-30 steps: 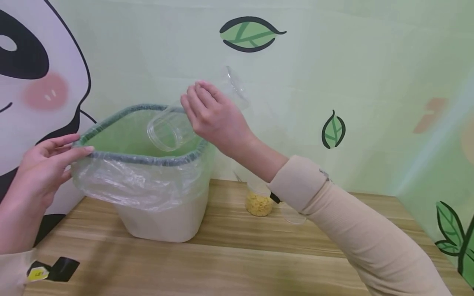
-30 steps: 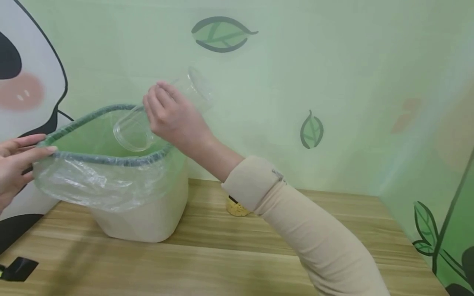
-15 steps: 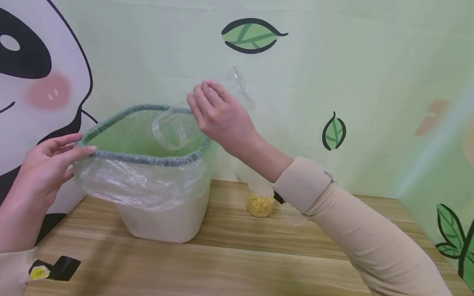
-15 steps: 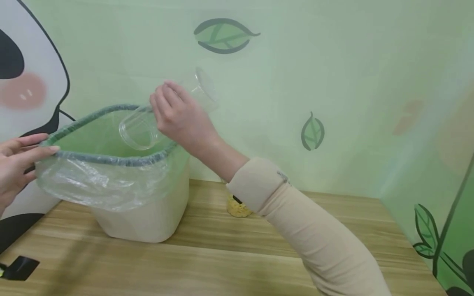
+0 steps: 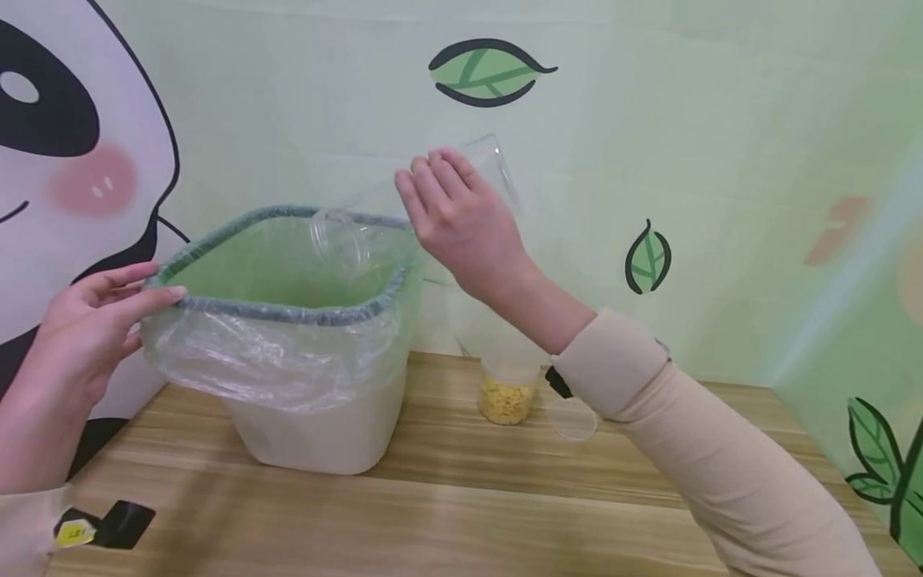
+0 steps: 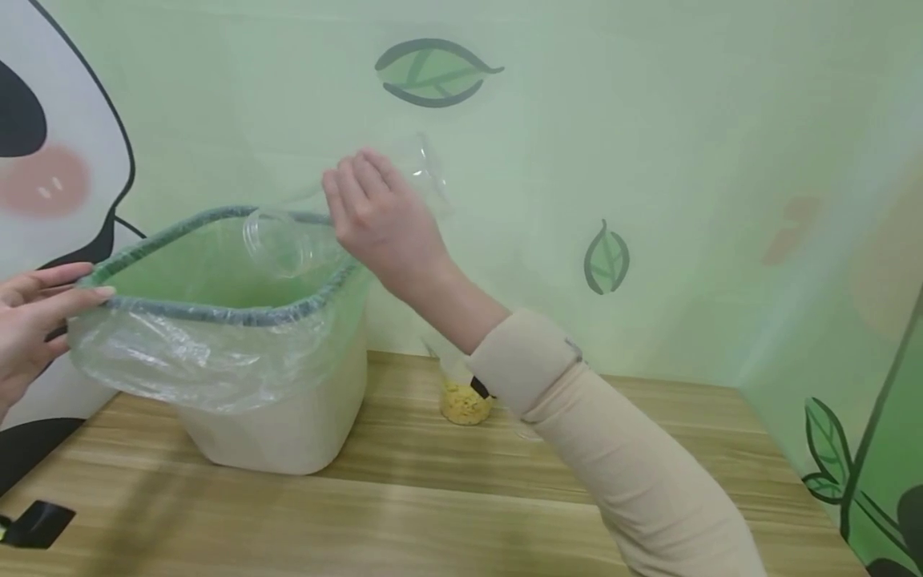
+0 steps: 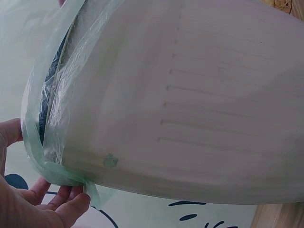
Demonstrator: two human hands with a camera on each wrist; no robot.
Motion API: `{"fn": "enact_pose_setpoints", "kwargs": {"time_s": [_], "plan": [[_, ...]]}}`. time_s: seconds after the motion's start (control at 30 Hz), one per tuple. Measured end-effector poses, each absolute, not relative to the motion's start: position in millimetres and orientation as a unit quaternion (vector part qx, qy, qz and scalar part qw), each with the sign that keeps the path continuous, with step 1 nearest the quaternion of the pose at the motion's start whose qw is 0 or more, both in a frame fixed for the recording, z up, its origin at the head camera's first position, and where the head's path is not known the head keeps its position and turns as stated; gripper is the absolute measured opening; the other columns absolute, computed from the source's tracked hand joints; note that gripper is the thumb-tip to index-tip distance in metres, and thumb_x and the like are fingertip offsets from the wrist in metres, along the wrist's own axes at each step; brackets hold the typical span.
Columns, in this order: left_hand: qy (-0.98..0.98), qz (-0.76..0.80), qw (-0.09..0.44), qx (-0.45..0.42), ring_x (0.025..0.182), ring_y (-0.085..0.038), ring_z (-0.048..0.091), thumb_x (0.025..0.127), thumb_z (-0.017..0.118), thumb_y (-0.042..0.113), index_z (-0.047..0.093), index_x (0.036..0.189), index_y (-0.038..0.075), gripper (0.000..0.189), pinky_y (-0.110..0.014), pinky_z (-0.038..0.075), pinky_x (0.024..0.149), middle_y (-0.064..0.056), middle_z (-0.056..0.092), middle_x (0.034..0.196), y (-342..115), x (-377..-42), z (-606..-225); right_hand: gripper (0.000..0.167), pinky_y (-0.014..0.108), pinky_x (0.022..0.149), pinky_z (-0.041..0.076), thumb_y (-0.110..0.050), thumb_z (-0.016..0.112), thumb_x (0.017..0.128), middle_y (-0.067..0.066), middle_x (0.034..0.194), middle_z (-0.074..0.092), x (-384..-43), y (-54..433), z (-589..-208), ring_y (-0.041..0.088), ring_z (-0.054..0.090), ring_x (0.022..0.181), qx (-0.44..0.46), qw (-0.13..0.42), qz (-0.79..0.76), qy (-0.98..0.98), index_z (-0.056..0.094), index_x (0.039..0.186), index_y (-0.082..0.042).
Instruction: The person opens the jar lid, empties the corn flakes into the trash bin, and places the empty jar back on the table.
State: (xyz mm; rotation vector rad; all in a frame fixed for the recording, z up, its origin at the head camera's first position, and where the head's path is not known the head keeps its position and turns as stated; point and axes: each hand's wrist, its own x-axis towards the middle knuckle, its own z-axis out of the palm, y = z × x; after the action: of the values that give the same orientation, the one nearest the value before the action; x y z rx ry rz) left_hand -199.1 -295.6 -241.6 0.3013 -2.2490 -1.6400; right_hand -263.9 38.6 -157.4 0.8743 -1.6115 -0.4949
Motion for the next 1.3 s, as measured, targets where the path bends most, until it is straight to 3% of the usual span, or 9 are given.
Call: {"fn": "enact_pose_setpoints", "kwargs": {"time_s": [0.13, 0.17, 0.33, 0.5, 0.6, 0.67, 0.93, 0.97, 1.3], "plan": [[-0.789, -0.581, 0.171, 0.103, 0.076, 0.004, 0.055, 0.08, 0.068, 0.034, 0.045, 0.127, 0.026, 0.052, -0.017, 0.049, 0.069, 0.012, 0.047, 0.097, -297, -200, -241, 0.029, 0.035, 0.101, 0.036, 0.003, 0.043, 0.088, 0.016, 0.106, 0.06, -261, 44, -158, 0.028, 0.055, 0.103, 0.373, 0.573, -0.207, -0.7, 0.059, 0.113, 0.002], [-0.79, -0.579, 0.171, 0.103, 0.076, 0.004, 0.055, 0.08, 0.067, 0.034, 0.045, 0.127, 0.026, 0.052, -0.017, 0.049, 0.069, 0.012, 0.047, 0.097, -297, -200, -242, 0.029, 0.035, 0.101, 0.036, 0.002, 0.045, 0.087, 0.016, 0.107, 0.06, -260, 46, -158, 0.029, 0.055, 0.104, 0.371, 0.568, -0.206, -0.705, 0.058, 0.113, 0.002], [-0.791, -0.579, 0.166, 0.112, 0.077, 0.005, 0.054, 0.081, 0.067, 0.035, 0.046, 0.12, 0.031, 0.044, -0.034, 0.04, 0.092, 0.014, 0.046, 0.098, -298, -200, -242, 0.03, 0.036, 0.101, 0.036, 0.002, 0.047, 0.086, 0.017, 0.108, 0.06, -256, 53, -158, 0.03, 0.055, 0.104, 0.359, 0.556, -0.19, -0.726, 0.058, 0.114, 0.003], [-0.777, -0.599, 0.164, 0.106, 0.076, 0.006, 0.053, 0.081, 0.068, 0.033, 0.046, 0.111, 0.034, 0.037, -0.039, 0.036, 0.098, 0.014, 0.046, 0.098, -298, -198, -241, 0.031, 0.037, 0.102, 0.035, 0.002, 0.05, 0.085, 0.018, 0.109, 0.06, -251, 63, -159, 0.032, 0.054, 0.104, 0.354, 0.545, -0.145, -0.746, 0.057, 0.115, 0.004], [-0.775, -0.6, 0.167, 0.103, 0.075, 0.006, 0.052, 0.081, 0.067, 0.033, 0.046, 0.11, 0.033, 0.036, -0.026, 0.046, 0.088, 0.014, 0.046, 0.098, -297, -196, -239, 0.036, 0.038, 0.103, 0.034, 0.0, 0.055, 0.08, 0.019, 0.111, 0.059, -248, 68, -160, 0.033, 0.054, 0.105, 0.353, 0.53, -0.127, -0.761, 0.056, 0.116, 0.004], [-0.783, -0.589, 0.17, 0.105, 0.075, 0.007, 0.052, 0.08, 0.067, 0.035, 0.046, 0.11, 0.034, 0.036, -0.013, 0.048, 0.067, 0.015, 0.045, 0.098, -297, -195, -238, 0.041, 0.038, 0.103, 0.033, -0.002, 0.06, 0.077, 0.019, 0.112, 0.059, -247, 72, -161, 0.033, 0.053, 0.106, 0.35, 0.52, -0.119, -0.77, 0.055, 0.117, 0.005], [-0.784, -0.587, 0.172, 0.107, 0.076, 0.007, 0.052, 0.079, 0.067, 0.039, 0.046, 0.115, 0.033, 0.042, -0.011, 0.047, 0.065, 0.015, 0.045, 0.099, -296, -194, -238, 0.066, 0.039, 0.104, 0.032, -0.012, 0.081, 0.063, 0.02, 0.115, 0.058, -247, 89, -166, 0.033, 0.052, 0.108, 0.331, 0.494, -0.086, -0.799, 0.053, 0.12, 0.005], [-0.785, -0.585, 0.174, 0.106, 0.075, 0.007, 0.052, 0.078, 0.067, 0.039, 0.046, 0.115, 0.033, 0.043, -0.009, 0.044, 0.056, 0.014, 0.045, 0.099, -297, -194, -238, 0.068, 0.039, 0.105, 0.031, -0.012, 0.082, 0.062, 0.02, 0.116, 0.057, -247, 90, -167, 0.033, 0.052, 0.109, 0.331, 0.493, -0.083, -0.801, 0.052, 0.12, 0.005], [-0.8, -0.563, 0.174, 0.111, 0.078, 0.007, 0.051, 0.078, 0.065, 0.043, 0.041, 0.131, 0.026, 0.06, -0.008, 0.044, 0.055, 0.014, 0.043, 0.1, -297, -195, -239, 0.074, 0.041, 0.103, 0.033, -0.015, 0.086, 0.056, 0.022, 0.113, 0.058, -242, 109, -176, 0.035, 0.052, 0.107, 0.331, 0.506, -0.065, -0.794, 0.053, 0.118, 0.007]]}}
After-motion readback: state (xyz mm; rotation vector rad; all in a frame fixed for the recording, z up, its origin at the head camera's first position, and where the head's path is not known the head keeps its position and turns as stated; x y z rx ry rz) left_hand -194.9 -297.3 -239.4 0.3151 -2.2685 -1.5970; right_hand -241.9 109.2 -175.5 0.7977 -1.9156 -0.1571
